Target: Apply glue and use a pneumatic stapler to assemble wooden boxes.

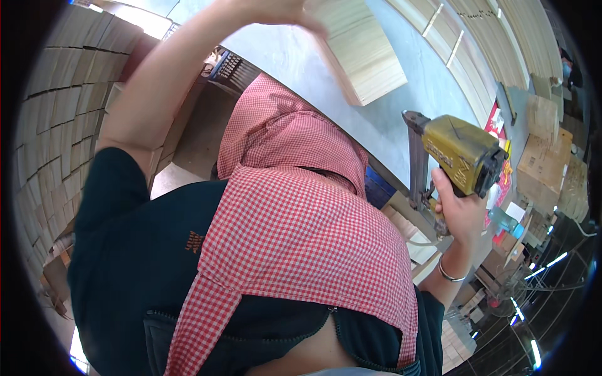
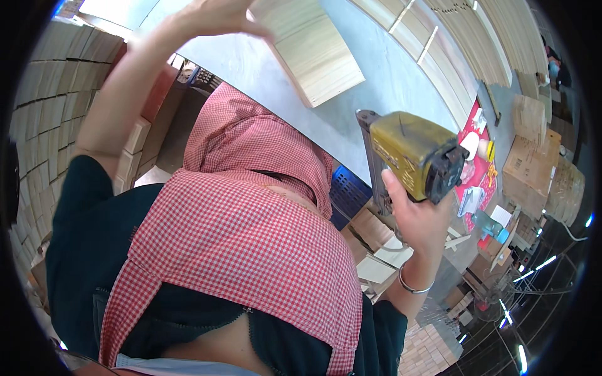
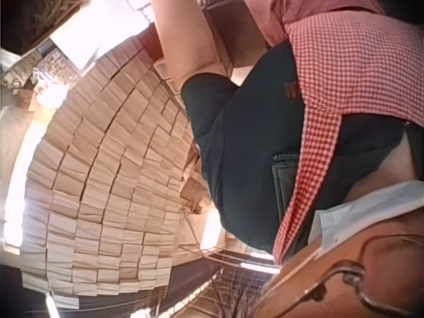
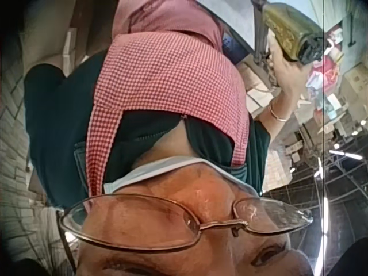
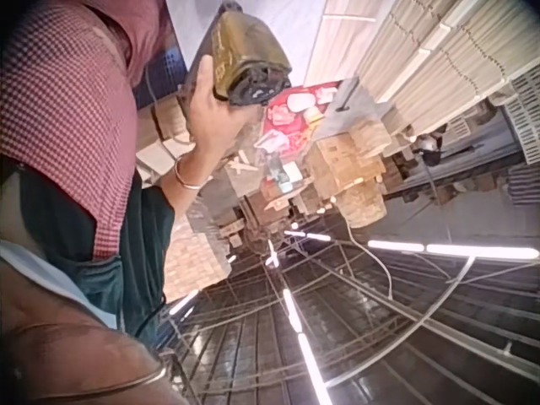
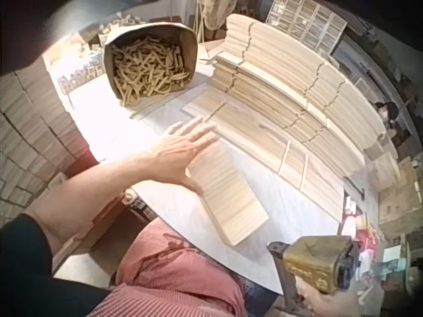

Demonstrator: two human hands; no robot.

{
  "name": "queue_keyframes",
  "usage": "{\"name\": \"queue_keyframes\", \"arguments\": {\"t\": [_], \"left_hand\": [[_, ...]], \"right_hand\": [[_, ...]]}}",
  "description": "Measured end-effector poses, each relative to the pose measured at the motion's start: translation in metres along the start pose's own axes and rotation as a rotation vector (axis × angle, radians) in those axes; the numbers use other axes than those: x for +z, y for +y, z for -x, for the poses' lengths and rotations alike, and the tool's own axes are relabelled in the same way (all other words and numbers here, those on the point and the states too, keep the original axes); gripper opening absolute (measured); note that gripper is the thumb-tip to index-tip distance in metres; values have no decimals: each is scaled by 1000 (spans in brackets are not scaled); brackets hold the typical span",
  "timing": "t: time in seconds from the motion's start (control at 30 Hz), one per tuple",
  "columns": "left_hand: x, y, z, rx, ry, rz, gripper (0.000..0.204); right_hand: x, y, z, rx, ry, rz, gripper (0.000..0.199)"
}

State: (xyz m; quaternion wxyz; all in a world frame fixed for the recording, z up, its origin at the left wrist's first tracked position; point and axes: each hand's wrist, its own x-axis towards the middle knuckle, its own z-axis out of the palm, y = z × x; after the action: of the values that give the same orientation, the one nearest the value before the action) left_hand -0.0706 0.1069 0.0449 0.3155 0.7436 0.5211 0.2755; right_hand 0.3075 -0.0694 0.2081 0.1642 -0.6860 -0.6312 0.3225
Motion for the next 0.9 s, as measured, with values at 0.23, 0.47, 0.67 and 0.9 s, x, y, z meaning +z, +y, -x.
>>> {"name": "queue_keyframes", "arguments": {"t": [0.23,0.47,0.67,0.9], "left_hand": [[0,40,-43,398,-554,-330,100],[94,138,-4,109,-86,-775,99],[107,141,-3,113,-49,-736,95],[117,126,-7,244,153,-658,69]], "right_hand": [[-4,32,20,13,98,-28,34],[-18,21,9,291,157,-118,29],[-16,24,-12,194,125,-115,28],[-12,17,-27,76,54,-127,25]]}}
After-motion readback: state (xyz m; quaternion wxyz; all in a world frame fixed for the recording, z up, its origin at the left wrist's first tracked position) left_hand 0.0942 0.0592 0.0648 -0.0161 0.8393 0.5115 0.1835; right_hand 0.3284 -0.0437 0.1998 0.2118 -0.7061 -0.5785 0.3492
